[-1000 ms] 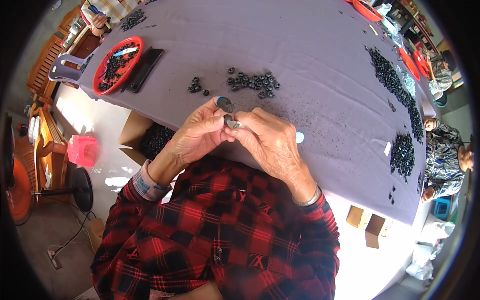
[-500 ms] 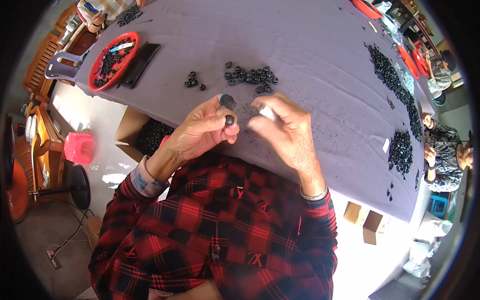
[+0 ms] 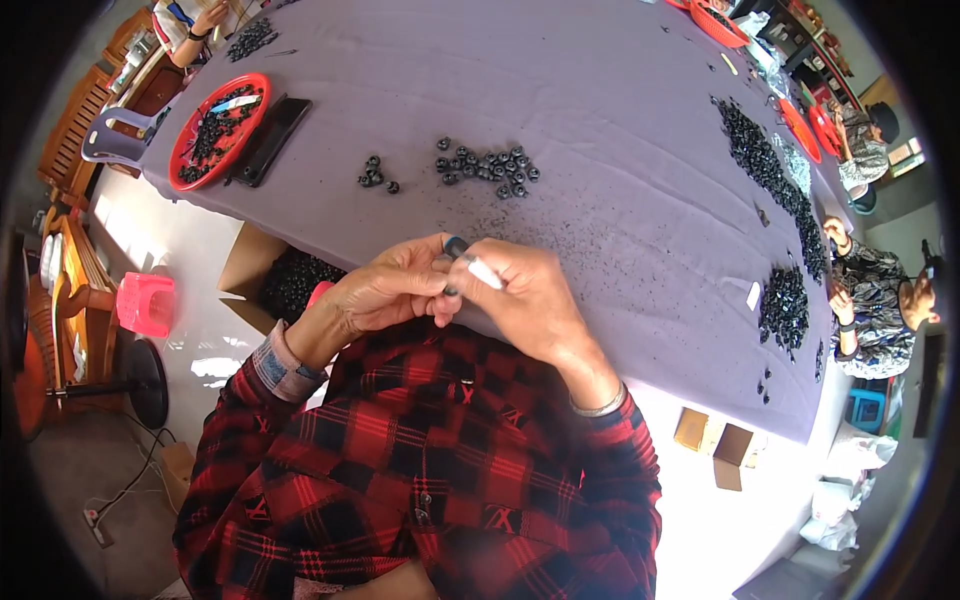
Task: The person trims small black plastic pieces with a small utility knife and arranges them into groups on the table by hand.
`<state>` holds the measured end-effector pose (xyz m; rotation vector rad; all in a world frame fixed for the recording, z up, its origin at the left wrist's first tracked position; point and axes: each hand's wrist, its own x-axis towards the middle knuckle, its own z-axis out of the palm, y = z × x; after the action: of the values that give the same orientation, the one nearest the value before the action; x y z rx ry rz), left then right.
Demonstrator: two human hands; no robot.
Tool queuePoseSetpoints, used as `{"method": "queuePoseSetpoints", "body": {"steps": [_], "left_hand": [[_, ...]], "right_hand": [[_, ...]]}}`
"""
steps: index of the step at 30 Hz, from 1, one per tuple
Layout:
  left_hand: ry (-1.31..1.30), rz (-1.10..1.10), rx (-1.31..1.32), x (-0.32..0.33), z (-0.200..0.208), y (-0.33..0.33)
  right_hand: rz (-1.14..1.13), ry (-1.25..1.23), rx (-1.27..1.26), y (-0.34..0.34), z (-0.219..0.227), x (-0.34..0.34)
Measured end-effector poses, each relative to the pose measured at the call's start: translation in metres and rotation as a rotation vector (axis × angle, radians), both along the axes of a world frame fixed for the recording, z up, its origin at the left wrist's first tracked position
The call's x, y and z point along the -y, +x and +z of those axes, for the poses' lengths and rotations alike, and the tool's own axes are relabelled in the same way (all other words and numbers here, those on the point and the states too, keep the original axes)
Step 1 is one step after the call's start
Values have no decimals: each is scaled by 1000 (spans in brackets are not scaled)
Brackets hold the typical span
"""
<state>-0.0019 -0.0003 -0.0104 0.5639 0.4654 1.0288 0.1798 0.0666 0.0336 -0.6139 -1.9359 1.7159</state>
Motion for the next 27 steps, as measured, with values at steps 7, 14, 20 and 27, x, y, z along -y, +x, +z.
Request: {"method": "queuePoseSetpoints", "body": {"steps": [7, 14, 20, 27], "left_hand": [[358, 696, -1267, -14, -25, -45], [507, 984, -1672, -28, -24, -63], [517, 1021, -1702, -27, -18, -61], [337, 669, -636, -19, 24, -12]], "right_hand": [[-354, 454, 550, 5, -10, -75], [-142, 880, 390, -20, -27, -97], [-130, 1066, 481, -25, -31, -103], [-155, 323, 21, -23, 2, -48]]}}
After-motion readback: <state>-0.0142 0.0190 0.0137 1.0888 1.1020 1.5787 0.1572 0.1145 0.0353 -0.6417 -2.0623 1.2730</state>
